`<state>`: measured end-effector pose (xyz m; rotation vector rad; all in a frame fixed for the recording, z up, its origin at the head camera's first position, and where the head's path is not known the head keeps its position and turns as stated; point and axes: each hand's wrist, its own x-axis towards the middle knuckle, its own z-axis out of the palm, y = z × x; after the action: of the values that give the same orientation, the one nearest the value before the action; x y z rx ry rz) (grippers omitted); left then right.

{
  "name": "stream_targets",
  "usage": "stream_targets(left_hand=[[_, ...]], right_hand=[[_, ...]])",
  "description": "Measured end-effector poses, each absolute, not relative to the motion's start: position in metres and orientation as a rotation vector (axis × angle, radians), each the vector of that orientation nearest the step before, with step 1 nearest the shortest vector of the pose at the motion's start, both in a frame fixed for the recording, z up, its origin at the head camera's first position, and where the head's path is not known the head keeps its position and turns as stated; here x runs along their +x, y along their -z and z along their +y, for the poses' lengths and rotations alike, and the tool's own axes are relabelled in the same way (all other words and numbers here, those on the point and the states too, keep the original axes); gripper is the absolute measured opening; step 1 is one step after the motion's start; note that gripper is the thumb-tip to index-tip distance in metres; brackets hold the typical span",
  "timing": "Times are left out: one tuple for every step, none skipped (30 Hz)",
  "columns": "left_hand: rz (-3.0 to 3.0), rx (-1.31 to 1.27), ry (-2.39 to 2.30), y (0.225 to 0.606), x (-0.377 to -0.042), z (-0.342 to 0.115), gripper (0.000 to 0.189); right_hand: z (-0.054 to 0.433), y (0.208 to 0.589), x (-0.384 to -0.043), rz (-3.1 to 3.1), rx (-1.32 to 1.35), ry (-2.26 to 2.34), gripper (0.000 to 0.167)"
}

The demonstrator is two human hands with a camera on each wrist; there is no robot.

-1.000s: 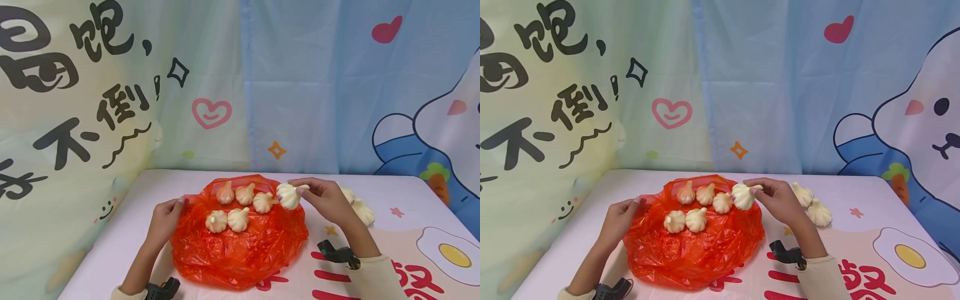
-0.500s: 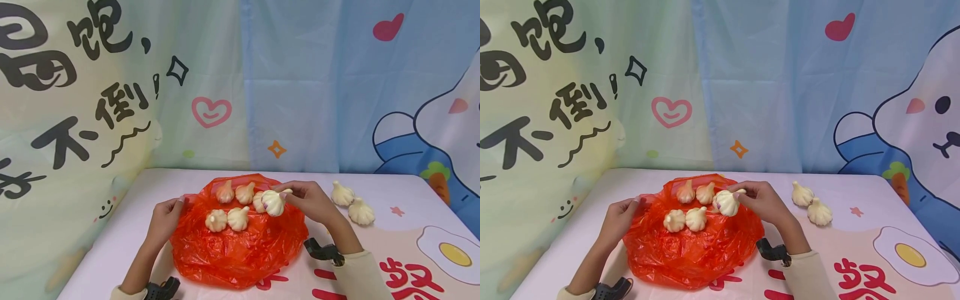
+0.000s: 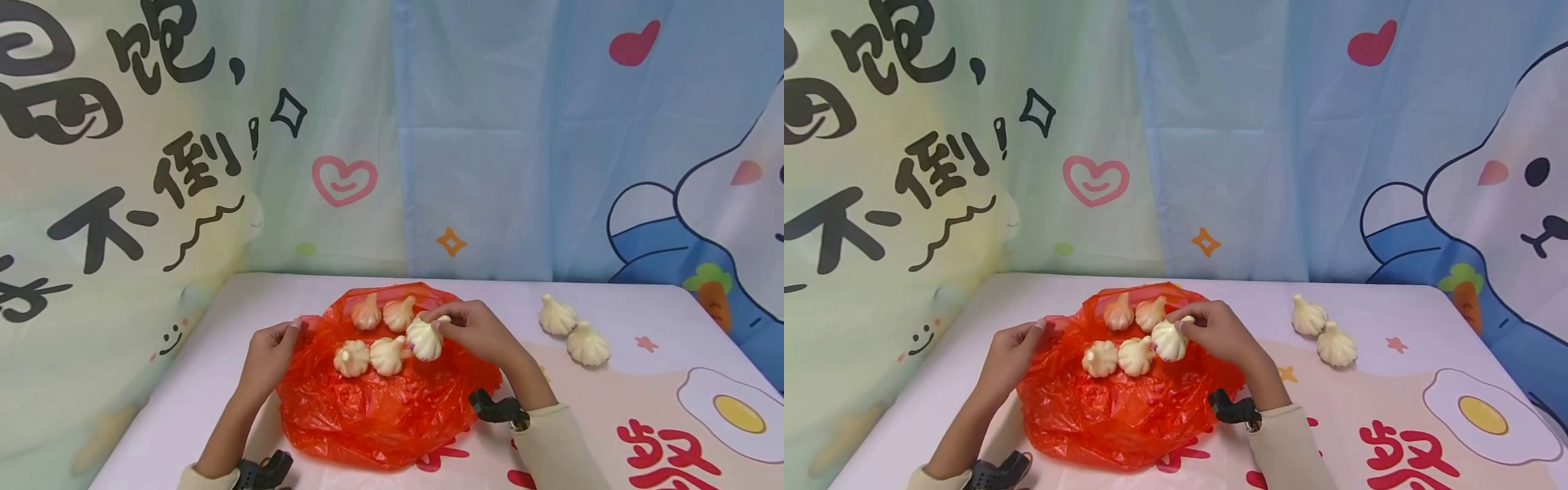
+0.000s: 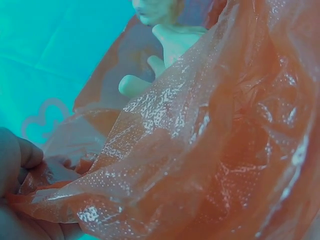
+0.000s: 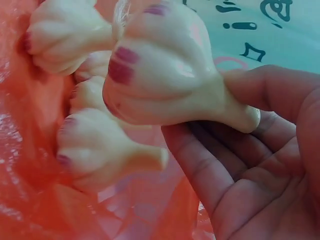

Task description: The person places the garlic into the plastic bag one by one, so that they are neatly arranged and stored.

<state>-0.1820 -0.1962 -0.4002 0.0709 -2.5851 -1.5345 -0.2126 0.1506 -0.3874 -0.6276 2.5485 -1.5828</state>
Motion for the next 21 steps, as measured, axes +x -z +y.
stream_targets(left_hand=[[-2.586,0.069,1.531,0.400,-0.182,-0.196,0.041],[-2.587,0.070,1.527,0.401,-0.182,-0.196,0.041],[-2.588,0.072,1.526,0.401,-0.182,-0.196,0.041],[-2.589,0.073,1.525,0.401,-0.182,-0.196,0.042],[-2.590,0.077,1.524,0.401,-0.182,-0.196,0.042],[-2.591,0.084,1.528,0.401,-0.182,-0.196,0.041],[-2.593,0.089,1.531,0.401,-0.182,-0.196,0.041],[-2.597,0.093,1.532,0.401,-0.182,-0.196,0.041],[-2.598,0.094,1.534,0.401,-0.182,-0.195,0.041],[-2.602,0.094,1.532,0.401,-0.182,-0.195,0.041],[-2.604,0.095,1.530,0.401,-0.182,-0.195,0.041],[-2.605,0.094,1.526,0.401,-0.182,-0.195,0.042],[-2.605,0.090,1.519,0.401,-0.182,-0.195,0.042],[-2.602,0.086,1.515,0.401,-0.182,-0.195,0.042],[-2.601,0.083,1.513,0.401,-0.182,-0.195,0.043],[-2.602,0.080,1.509,0.401,-0.182,-0.195,0.043],[-2.600,0.082,1.513,0.401,-0.182,-0.195,0.043],[-2.601,0.083,1.516,0.401,-0.182,-0.195,0.043],[-2.601,0.085,1.519,0.401,-0.182,-0.195,0.043],[-2.602,0.086,1.522,0.401,-0.182,-0.195,0.043],[-2.602,0.088,1.524,0.401,-0.182,-0.194,0.043]], right_hand=[[0.150,0.389,-0.213,2.551,-0.622,1.577,0.019],[0.150,0.391,-0.214,2.556,-0.614,1.572,0.020],[0.150,0.393,-0.215,2.560,-0.608,1.565,0.020],[0.149,0.394,-0.215,2.567,-0.598,1.557,0.020],[0.149,0.396,-0.216,2.571,-0.596,1.547,0.020],[0.148,0.397,-0.216,2.574,-0.578,1.534,0.020],[0.148,0.398,-0.216,2.573,-0.565,1.521,0.020],[0.147,0.399,-0.217,2.570,-0.560,1.506,0.021],[0.146,0.400,-0.217,2.565,-0.557,1.490,0.021],[0.145,0.401,-0.217,2.563,-0.556,1.472,0.021],[0.144,0.402,-0.217,2.558,-0.562,1.461,0.020],[0.143,0.403,-0.217,2.554,-0.558,1.449,0.020],[0.142,0.403,-0.217,2.554,-0.573,1.440,0.020],[0.141,0.404,-0.217,2.557,-0.577,1.430,0.019],[0.140,0.405,-0.217,2.561,-0.587,1.424,0.019],[0.139,0.406,-0.217,2.567,-0.599,1.415,0.018],[0.138,0.407,-0.217,2.566,-0.602,1.412,0.018],[0.138,0.408,-0.217,2.570,-0.603,1.404,0.017],[0.137,0.409,-0.217,2.579,-0.608,1.395,0.016],[0.137,0.411,-0.217,2.583,-0.605,1.389,0.016],[0.137,0.411,-0.217,2.586,-0.610,1.387,0.016]])
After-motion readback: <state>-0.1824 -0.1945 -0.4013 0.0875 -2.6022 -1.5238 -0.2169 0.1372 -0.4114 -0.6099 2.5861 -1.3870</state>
